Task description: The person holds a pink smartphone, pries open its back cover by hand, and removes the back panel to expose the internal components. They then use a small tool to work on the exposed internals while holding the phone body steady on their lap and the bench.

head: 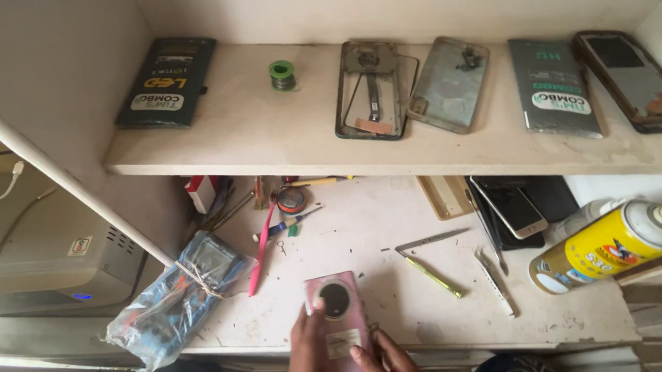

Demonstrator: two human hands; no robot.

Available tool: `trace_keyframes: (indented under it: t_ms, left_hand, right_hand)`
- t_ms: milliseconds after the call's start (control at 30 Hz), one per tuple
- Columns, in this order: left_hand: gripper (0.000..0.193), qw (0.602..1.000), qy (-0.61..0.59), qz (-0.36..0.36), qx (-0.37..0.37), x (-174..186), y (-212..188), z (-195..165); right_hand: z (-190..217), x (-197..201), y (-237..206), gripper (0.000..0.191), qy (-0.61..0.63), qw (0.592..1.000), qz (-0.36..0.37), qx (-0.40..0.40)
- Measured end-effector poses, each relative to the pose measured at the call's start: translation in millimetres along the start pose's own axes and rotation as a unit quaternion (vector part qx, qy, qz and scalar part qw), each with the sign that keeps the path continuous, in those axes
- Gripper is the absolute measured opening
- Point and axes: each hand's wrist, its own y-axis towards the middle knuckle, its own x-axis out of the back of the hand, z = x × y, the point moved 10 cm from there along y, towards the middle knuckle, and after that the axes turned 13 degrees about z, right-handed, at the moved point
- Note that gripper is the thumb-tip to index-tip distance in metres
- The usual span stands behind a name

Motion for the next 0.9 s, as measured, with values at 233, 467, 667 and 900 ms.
trace_keyframes:
  t_ms: [233, 467, 667, 900]
  left_hand:
    - [0.048, 0.955, 0.268, 0.111, -0.069, 4, 22, -13]
    - [0.043, 0.907, 0.415, 0.036, -0.066, 55, -66, -117]
    - [0.033, 0.861, 0.457, -0.157, -0.158, 195, -136, -117]
    - [0.034, 0.584, 0.728, -0.139, -0.332, 169, -145, -61]
  right_hand:
    - [35, 35, -6, 0.051, 0.16, 0.985, -0.024, 0.059]
    - [81, 69, 5, 0.045, 0.037, 0.994, -0.077, 0.073]
    - [61, 78, 18, 0.038, 0.05, 0.99, -0.092, 0.091]
    - [50, 92, 24, 0.035, 0.014, 0.988, -0.121, 0.096]
